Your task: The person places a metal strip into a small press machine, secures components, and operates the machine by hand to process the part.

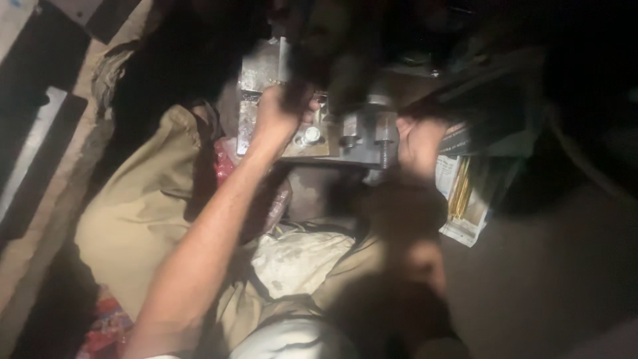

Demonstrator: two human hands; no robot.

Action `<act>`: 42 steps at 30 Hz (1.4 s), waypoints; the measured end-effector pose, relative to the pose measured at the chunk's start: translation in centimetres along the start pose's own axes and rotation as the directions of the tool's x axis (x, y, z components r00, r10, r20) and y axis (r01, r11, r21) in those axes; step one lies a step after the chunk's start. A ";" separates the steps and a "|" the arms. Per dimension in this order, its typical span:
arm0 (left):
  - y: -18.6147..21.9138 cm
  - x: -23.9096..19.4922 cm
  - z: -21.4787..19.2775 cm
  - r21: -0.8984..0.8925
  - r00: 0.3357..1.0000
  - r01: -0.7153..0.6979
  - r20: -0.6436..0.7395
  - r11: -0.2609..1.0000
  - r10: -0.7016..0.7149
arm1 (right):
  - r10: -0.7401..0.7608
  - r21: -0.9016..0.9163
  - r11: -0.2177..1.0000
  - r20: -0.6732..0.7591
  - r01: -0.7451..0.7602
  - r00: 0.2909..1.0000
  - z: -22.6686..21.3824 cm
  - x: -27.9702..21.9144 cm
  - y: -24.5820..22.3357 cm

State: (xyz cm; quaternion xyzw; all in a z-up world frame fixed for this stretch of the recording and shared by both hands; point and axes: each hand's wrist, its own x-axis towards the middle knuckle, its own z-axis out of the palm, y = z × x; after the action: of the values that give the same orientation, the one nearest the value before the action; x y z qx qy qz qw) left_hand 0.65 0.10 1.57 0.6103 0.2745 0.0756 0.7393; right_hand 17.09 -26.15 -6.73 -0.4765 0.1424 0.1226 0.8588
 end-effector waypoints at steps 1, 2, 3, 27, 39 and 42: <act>0.1 0.0 0.0 -0.006 1.000 0.002 -0.008 1.000 -0.002 | 0.001 0.000 1.000 0.002 -0.001 1.000 0.0 0.1 0.1; 0.0 0.0 0.0 -0.038 0.999 -0.039 0.016 0.999 0.039 | 0.003 -0.002 1.000 0.004 -0.003 1.000 -0.2 0.0 0.1; -0.1 0.0 0.0 -0.070 0.996 -0.079 0.038 0.994 0.082 | 0.003 0.002 1.000 0.004 -0.003 1.000 -0.3 0.0 0.1; -1.6 0.5 -0.9 0.122 0.996 -0.073 -0.047 0.990 0.080 | -0.112 -0.064 0.992 -0.043 0.110 0.993 -1.8 -0.4 -0.4; -1.2 0.1 -1.1 0.113 0.993 -0.072 -0.090 0.991 0.082 | -0.172 -0.136 0.977 -0.037 0.165 0.984 -1.1 -0.1 0.2; -0.9 -0.8 -1.3 0.154 0.962 -0.228 -0.114 0.961 0.247 | -0.193 -0.190 0.965 -0.041 0.182 0.980 -2.2 0.5 0.8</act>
State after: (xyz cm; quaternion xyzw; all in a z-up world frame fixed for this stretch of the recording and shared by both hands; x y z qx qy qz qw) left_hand -0.86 0.63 0.79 0.6827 0.2521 0.1848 0.6605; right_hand 17.00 -27.61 -8.62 -0.5690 0.1101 0.0395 0.8140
